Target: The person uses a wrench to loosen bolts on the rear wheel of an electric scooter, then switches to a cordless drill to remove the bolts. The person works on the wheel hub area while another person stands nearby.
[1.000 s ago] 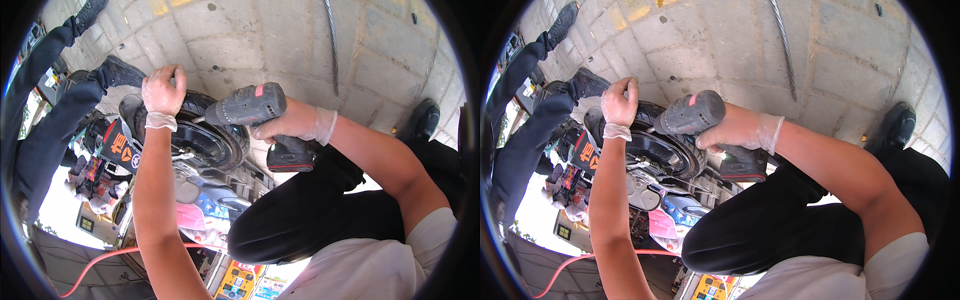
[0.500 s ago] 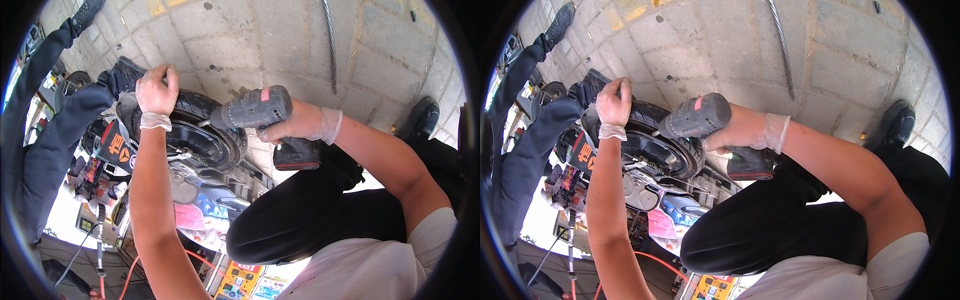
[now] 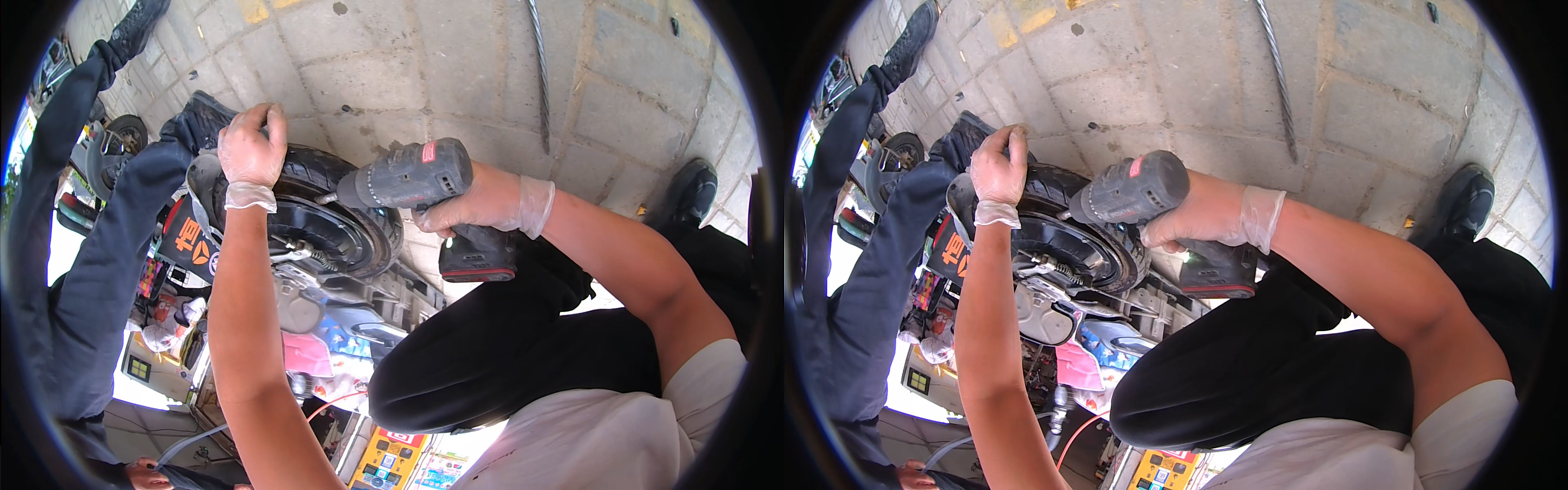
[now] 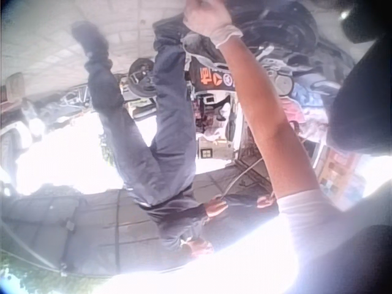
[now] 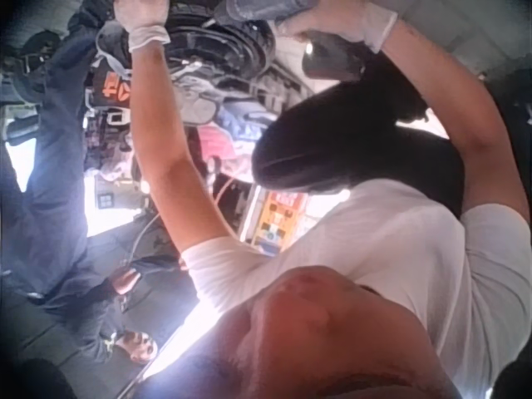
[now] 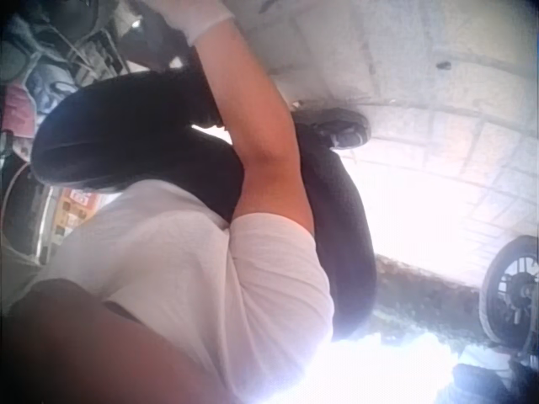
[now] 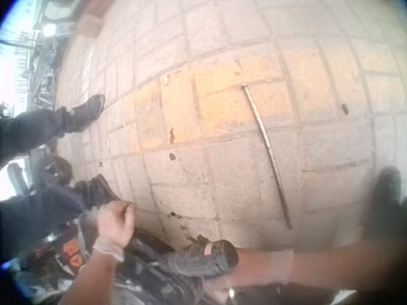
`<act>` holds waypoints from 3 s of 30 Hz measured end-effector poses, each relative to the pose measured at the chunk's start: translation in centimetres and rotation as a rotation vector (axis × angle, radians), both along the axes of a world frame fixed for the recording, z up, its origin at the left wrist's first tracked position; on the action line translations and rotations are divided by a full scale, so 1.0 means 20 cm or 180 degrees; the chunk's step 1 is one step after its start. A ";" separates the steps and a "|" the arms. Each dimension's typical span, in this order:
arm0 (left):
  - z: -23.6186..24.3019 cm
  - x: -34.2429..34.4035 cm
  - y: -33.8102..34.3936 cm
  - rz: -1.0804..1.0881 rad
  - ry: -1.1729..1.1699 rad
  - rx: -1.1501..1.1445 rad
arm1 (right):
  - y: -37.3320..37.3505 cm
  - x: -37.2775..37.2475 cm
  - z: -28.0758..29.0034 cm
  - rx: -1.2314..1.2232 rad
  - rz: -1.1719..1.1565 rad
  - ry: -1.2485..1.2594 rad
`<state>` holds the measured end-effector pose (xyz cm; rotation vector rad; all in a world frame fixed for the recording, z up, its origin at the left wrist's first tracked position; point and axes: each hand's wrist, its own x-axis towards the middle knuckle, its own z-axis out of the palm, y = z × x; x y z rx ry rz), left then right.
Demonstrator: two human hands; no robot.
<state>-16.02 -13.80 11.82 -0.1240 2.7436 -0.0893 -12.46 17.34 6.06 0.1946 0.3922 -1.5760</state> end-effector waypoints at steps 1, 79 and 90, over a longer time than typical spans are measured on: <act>0.00 0.00 0.00 0.0008 0.0002 -0.0008 | 0.02 0.01 0.00 -0.0004 -0.0040 -0.0040; 0.01 -0.01 0.11 0.0036 -0.0282 -0.0198 | 0.01 -0.05 0.04 0.0102 0.0023 -0.0093; 0.01 -0.01 0.11 0.0045 -0.0326 -0.0293 | -0.10 -0.08 0.04 -0.0088 -0.0116 -0.0155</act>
